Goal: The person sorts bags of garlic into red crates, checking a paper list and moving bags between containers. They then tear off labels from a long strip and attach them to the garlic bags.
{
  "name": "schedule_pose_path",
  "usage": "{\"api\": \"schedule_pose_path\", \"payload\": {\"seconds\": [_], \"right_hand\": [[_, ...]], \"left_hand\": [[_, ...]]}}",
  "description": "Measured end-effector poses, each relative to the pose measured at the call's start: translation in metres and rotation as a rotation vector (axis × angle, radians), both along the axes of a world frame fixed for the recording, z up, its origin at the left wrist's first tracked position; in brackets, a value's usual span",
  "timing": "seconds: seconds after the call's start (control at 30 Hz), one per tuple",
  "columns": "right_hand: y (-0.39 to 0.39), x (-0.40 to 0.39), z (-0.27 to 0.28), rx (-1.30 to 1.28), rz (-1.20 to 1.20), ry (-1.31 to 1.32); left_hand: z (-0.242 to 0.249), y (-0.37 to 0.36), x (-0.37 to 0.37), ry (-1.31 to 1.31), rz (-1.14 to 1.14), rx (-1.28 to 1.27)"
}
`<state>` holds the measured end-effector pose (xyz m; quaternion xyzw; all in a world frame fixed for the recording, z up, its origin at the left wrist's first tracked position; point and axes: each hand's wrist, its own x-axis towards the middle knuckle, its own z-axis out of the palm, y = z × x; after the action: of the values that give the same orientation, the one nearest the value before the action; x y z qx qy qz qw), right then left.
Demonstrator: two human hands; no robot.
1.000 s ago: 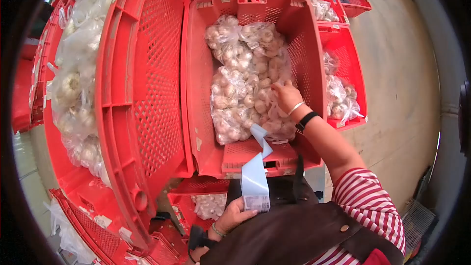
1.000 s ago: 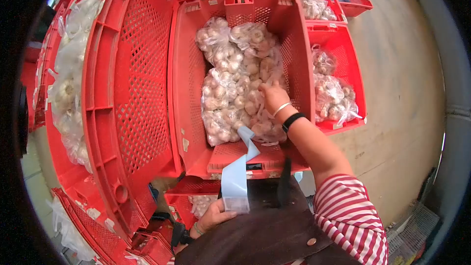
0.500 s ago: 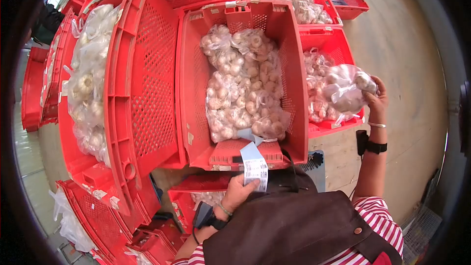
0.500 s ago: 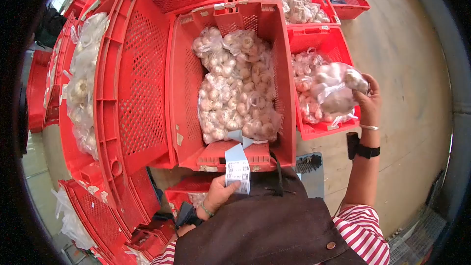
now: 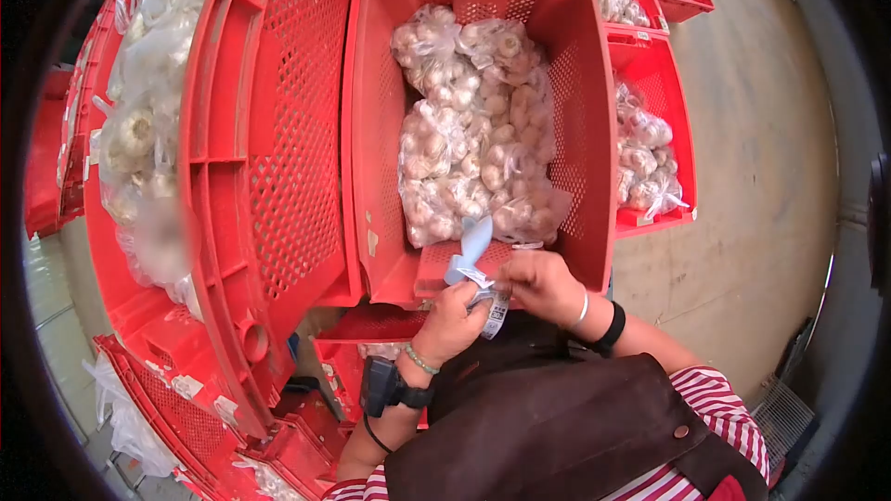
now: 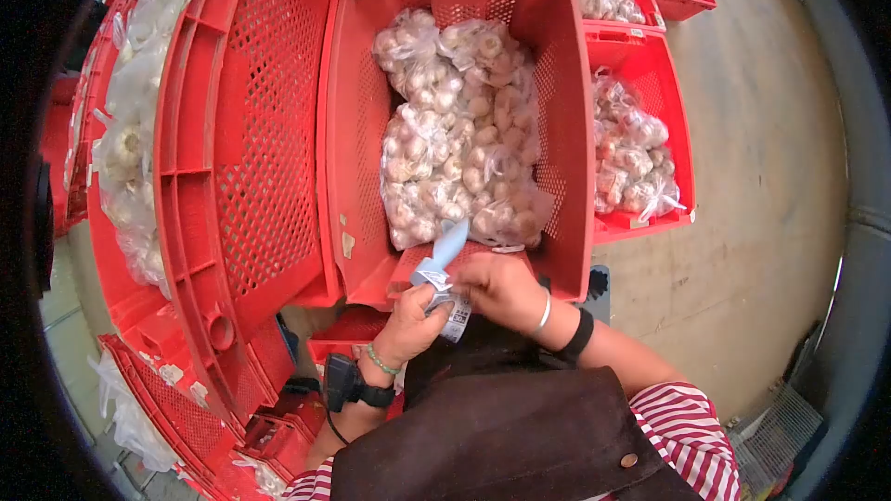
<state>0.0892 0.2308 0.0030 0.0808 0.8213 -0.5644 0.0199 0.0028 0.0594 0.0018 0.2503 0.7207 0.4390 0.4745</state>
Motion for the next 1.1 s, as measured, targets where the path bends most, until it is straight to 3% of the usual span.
{"api": "schedule_pose_path", "payload": {"seconds": [0.03,0.07,0.1,0.13,0.17,0.2,0.37,0.47,0.57,0.77,0.87,0.97,1.03,1.1], "right_hand": [[-0.003,-0.005,-0.018,-0.326,-0.191,-0.079],[0.010,-0.011,-0.033,-0.593,-0.431,-0.532],[0.023,-0.016,-0.068,-0.587,-0.563,-0.377],[0.036,-0.015,-0.116,-0.345,-0.733,-0.293],[0.047,-0.020,-0.138,0.153,-0.734,-0.225],[0.052,-0.028,-0.144,0.476,-0.640,-0.236],[0.056,-0.059,-0.175,0.671,-0.581,-0.145],[0.056,-0.060,-0.165,0.620,-0.411,-0.129],[0.056,-0.053,-0.143,0.550,-0.450,-0.206],[0.050,-0.050,-0.078,0.474,-0.455,-0.020],[0.042,-0.046,-0.052,0.305,-0.401,0.123],[0.032,-0.045,-0.020,0.264,-0.374,0.125],[0.027,-0.042,0.000,0.272,-0.338,0.164],[0.023,-0.036,0.012,0.300,-0.260,0.277]], "left_hand": [[-0.003,-0.008,-0.004,-0.011,0.001,0.000],[-0.005,-0.016,-0.005,-0.083,0.058,0.041],[-0.007,-0.025,-0.005,-0.155,0.116,0.083],[-0.007,-0.035,-0.006,-0.163,0.120,0.085],[-0.005,-0.045,-0.007,-0.244,0.162,0.037],[-0.004,-0.052,-0.009,-0.324,0.204,-0.012],[0.003,-0.074,-0.020,-0.426,0.228,0.017],[0.001,-0.085,-0.023,-0.442,0.254,0.047],[-0.001,-0.091,-0.027,-0.465,0.345,0.065],[-0.015,-0.089,-0.034,-0.482,0.630,0.107],[-0.044,-0.083,-0.028,-0.036,0.708,0.120],[0.008,-0.053,-0.046,0.087,0.536,-0.024],[0.012,-0.044,-0.045,0.004,0.494,0.008],[0.006,-0.036,-0.043,-0.614,0.354,0.135]]}}
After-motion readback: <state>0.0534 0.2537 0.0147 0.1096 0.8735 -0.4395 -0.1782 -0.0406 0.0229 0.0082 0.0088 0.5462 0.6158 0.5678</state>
